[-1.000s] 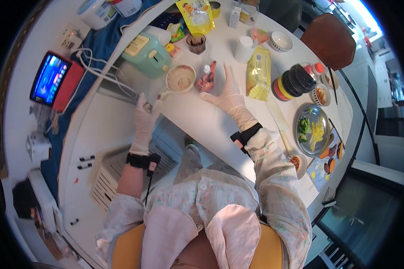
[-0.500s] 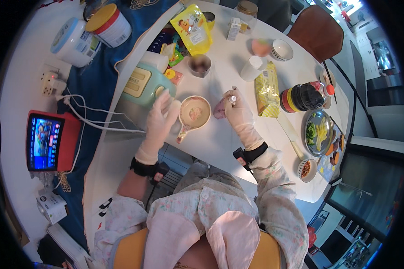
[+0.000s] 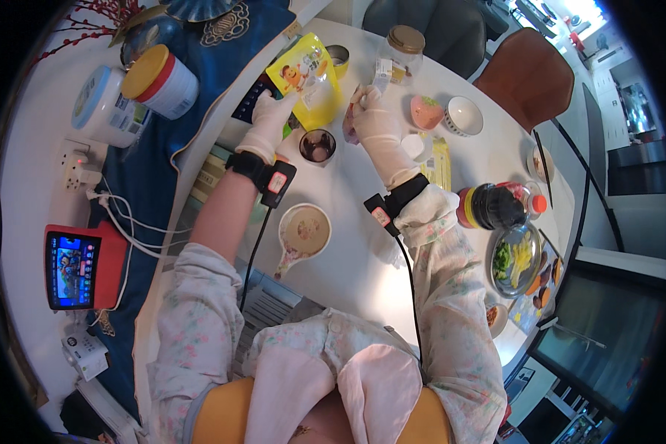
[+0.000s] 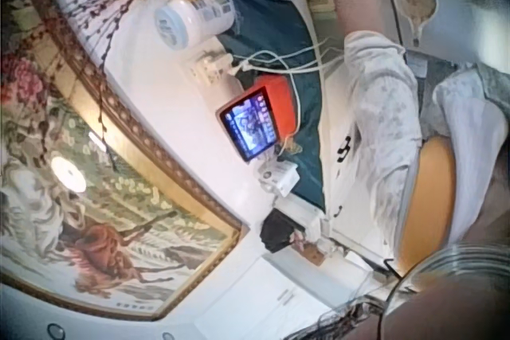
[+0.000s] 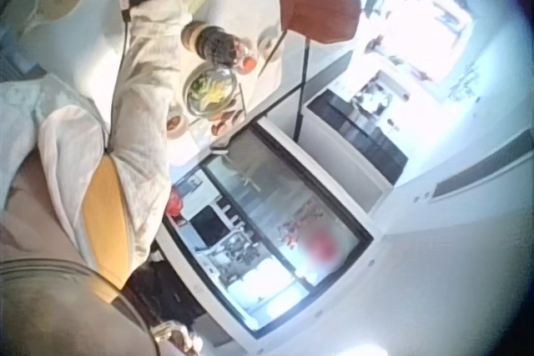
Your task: The person clears a cluttered kitchen table, moves a packaged food item into the refrigerator, washes dishes and utensils at the sink, and wipes the table surface with a cloth. They handle bowls, chopsticks, a bottle, and a plastic bag during the process.
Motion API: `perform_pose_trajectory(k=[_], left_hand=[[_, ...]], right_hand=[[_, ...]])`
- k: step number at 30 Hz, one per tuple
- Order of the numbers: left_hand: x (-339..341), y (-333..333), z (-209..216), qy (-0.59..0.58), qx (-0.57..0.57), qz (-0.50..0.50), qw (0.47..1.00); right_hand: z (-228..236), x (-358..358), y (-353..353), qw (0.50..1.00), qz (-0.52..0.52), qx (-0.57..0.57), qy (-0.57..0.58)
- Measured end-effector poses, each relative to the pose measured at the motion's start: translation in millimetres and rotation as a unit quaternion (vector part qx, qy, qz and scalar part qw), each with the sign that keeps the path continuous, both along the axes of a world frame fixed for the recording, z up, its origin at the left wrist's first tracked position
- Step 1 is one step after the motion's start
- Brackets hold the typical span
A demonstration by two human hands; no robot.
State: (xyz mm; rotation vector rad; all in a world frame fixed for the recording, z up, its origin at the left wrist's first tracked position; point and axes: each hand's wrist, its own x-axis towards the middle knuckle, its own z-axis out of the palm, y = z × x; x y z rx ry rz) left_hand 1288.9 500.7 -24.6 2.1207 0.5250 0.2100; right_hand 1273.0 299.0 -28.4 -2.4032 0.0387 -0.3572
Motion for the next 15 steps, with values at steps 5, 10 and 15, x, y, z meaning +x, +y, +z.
perform_pose_trajectory(k=[5,10,15], left_hand=[[27,1,-21,-0.048,-0.187,-0.035,0.981],[-2,9,-30,-0.104,-0.104,-0.088,0.985],[-49,14,-19,-0.086,-0.309,-0.053,0.945]], right_hand=[[-15,40,-7,0.993,0.051,0.108,0.007],[-16,75,-7,0.995,0.055,0.086,0.001],[-4,97,-1,0.997,0.063,-0.004,-0.046]])
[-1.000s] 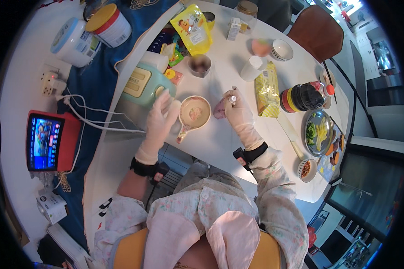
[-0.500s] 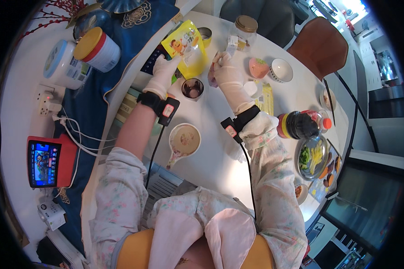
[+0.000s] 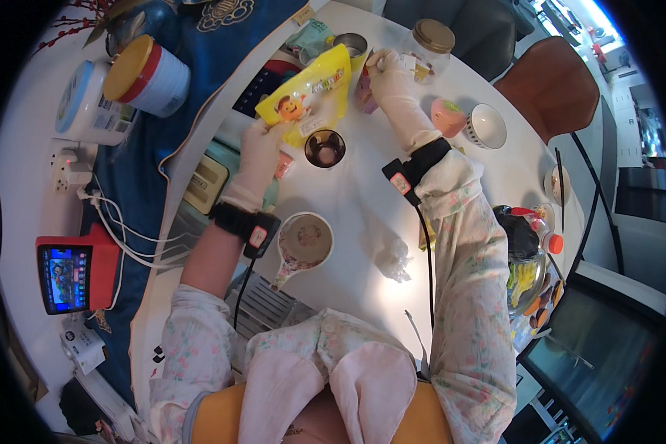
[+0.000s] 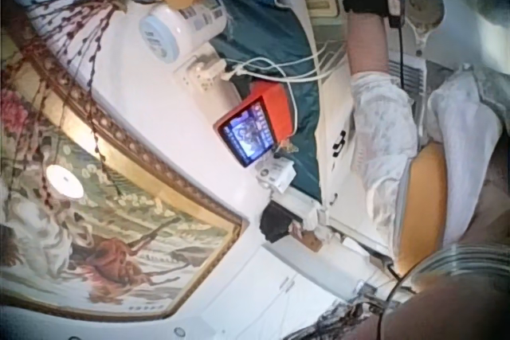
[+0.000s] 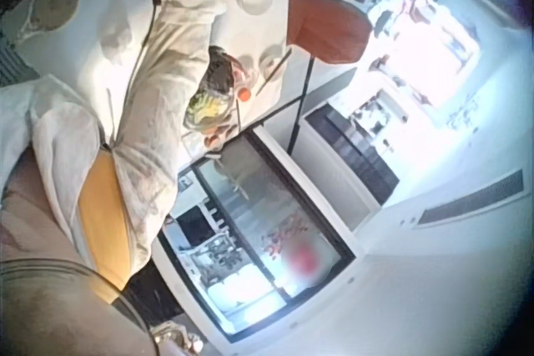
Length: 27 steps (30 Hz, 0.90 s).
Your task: The person clears a cluttered kitchen table, moves a packaged food item into the refrigerator, washes dishes and utensils at the sink, and wipes the table surface with a cloth. They handle bowls, chopsticks, a bottle, and a plastic bag during the process.
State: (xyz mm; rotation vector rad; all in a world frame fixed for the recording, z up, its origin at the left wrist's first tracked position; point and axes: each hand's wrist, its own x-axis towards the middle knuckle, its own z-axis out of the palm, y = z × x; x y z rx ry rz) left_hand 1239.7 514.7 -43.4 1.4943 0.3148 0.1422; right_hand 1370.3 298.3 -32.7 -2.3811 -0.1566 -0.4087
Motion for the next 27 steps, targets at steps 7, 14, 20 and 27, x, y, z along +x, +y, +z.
perform_pose_trajectory(k=[7,14,20,27], left_hand=[[-47,-4,19,0.035,0.168,-0.052,0.984],[-70,-22,17,-0.178,0.442,-0.195,0.857],[-85,-35,22,-0.151,0.512,-0.264,0.803],[-83,-39,27,-0.124,0.533,-0.261,0.795]], right_hand=[[3,24,5,0.977,0.133,0.122,0.117],[-23,48,16,0.955,0.251,0.136,0.081],[0,38,11,0.956,0.253,0.077,0.123],[101,-37,-26,0.87,0.457,-0.018,0.184]])
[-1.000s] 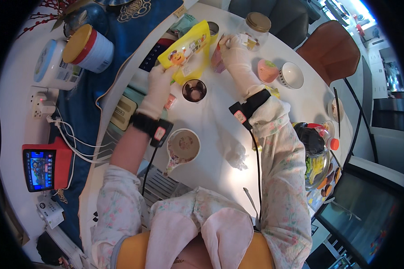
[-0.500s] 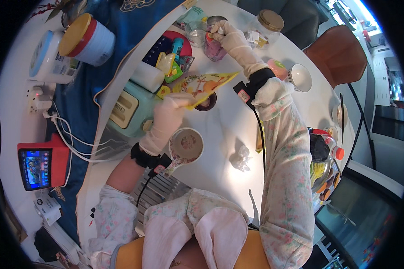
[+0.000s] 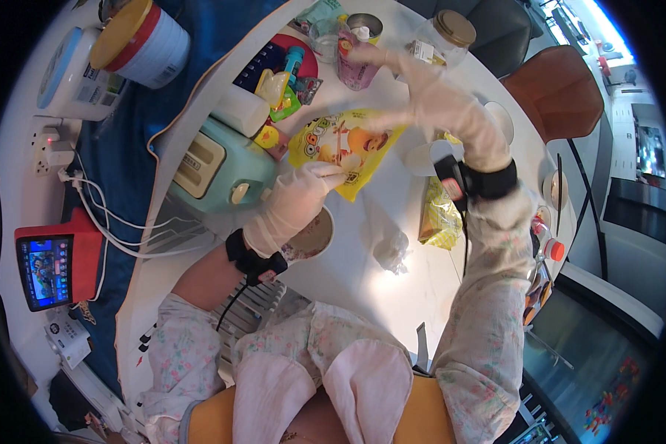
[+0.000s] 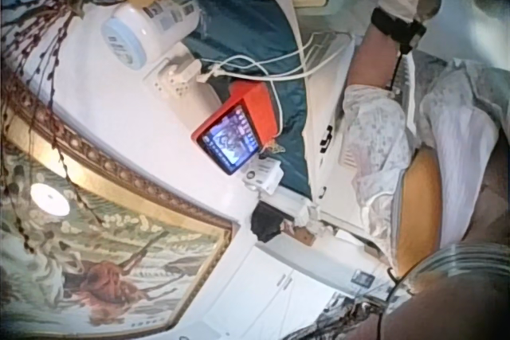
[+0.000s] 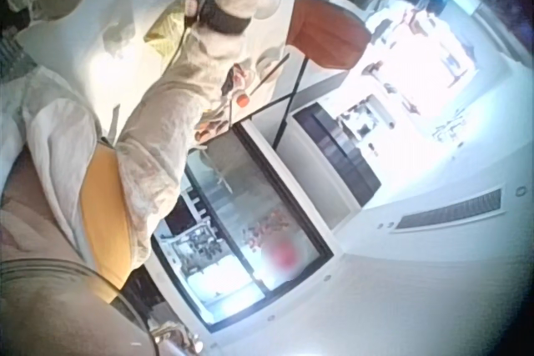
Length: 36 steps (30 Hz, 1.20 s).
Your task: The person clears a cluttered kitchen table, moves a packaged food item into the refrigerator, washes dishes and utensils at the sink, and wipes the table surface with a cloth. They handle bowls, chopsticks, a bottle, and a plastic bag during the process.
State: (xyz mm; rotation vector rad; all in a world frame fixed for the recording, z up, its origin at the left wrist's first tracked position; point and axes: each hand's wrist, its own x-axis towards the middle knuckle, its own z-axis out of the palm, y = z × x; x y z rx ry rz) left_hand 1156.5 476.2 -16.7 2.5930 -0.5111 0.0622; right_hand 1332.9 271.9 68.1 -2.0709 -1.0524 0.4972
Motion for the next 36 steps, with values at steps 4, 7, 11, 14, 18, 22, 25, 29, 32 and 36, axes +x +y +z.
perform_pose_trajectory(k=[4,7,11,14,18,22,25,29,32,36], left_hand=[[2,2,-2,0.014,-0.046,0.02,0.999],[4,5,-4,0.023,-0.074,0.06,0.995],[8,9,-3,-0.043,-0.17,0.162,0.971],[8,17,3,-0.08,-0.197,0.211,0.954],[-2,35,16,-0.061,-0.194,0.223,0.953],[-20,49,29,-0.05,-0.203,0.223,0.952],[-34,59,36,-0.08,-0.174,0.238,0.952],[-48,73,36,-0.104,-0.179,0.269,0.941],[-54,82,33,-0.132,-0.158,0.284,0.936],[-60,89,31,-0.146,-0.155,0.282,0.935]], right_hand=[[-8,-44,-6,0.963,0.066,-0.169,-0.201],[-37,-41,-1,0.948,0.068,-0.189,-0.248],[-50,-25,-3,0.961,-0.001,-0.127,-0.245],[-42,-20,-4,0.928,-0.092,-0.161,-0.323],[-39,-17,2,0.941,-0.173,-0.101,-0.274],[-51,-2,14,0.905,-0.209,-0.193,-0.316],[-58,9,24,0.891,-0.245,-0.177,-0.338],[-64,17,46,0.876,-0.29,-0.142,-0.359],[-69,22,64,0.875,-0.327,-0.204,-0.293],[-68,27,80,0.875,-0.349,-0.207,-0.266]])
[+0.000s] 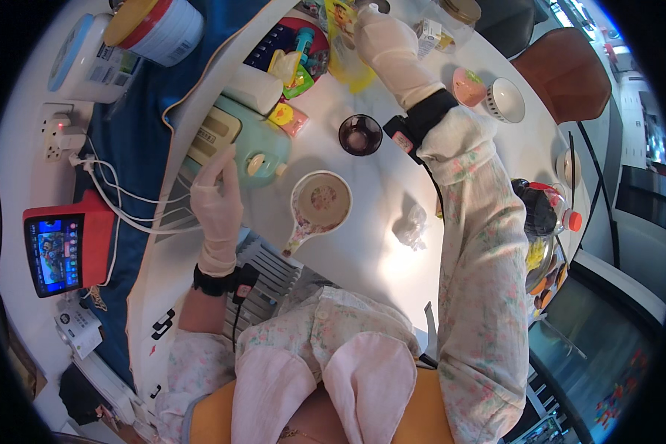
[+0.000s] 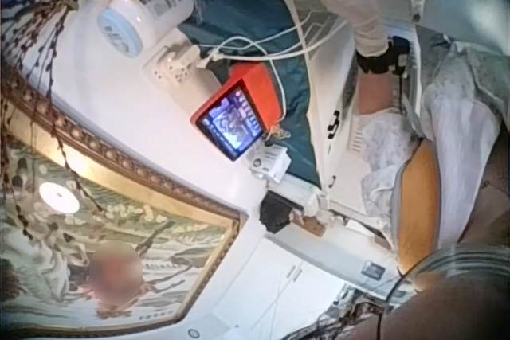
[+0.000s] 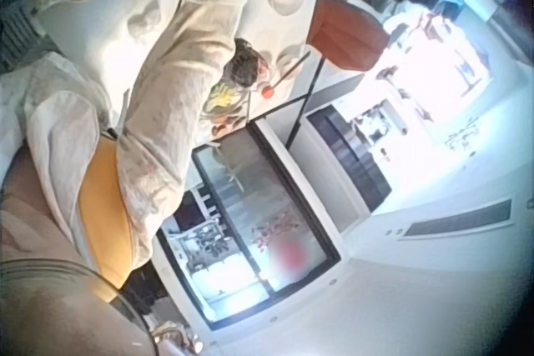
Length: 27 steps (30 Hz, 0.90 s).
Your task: The person clears a cluttered kitchen table, moves a packaged food item into the refrigerator, washes dishes and utensils at the sink, and wipes the table surface with a cloth. They handle bowls, chopsticks, a bottle, and a plastic bag during the process.
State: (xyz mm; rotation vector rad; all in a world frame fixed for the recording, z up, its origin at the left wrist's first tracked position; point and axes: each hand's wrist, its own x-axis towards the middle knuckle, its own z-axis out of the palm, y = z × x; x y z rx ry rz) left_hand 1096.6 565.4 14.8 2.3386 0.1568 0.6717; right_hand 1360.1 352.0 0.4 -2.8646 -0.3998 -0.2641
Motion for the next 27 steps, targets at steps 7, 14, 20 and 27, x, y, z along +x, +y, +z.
perform_pose_trajectory(k=[7,14,20,27], left_hand=[[-13,8,-2,0.005,0.002,0.002,1.0],[-33,23,-12,0.019,-0.018,0.036,0.999],[-43,13,-30,0.031,0.036,0.074,0.996],[-24,13,-57,0.057,0.213,0.049,0.974]], right_hand=[[22,-49,19,0.954,0.174,0.093,-0.225],[-66,-42,62,0.972,0.17,0.014,0.162],[-102,-43,92,0.944,0.216,-0.017,0.25],[-122,-62,127,0.918,0.212,-0.132,0.309]])
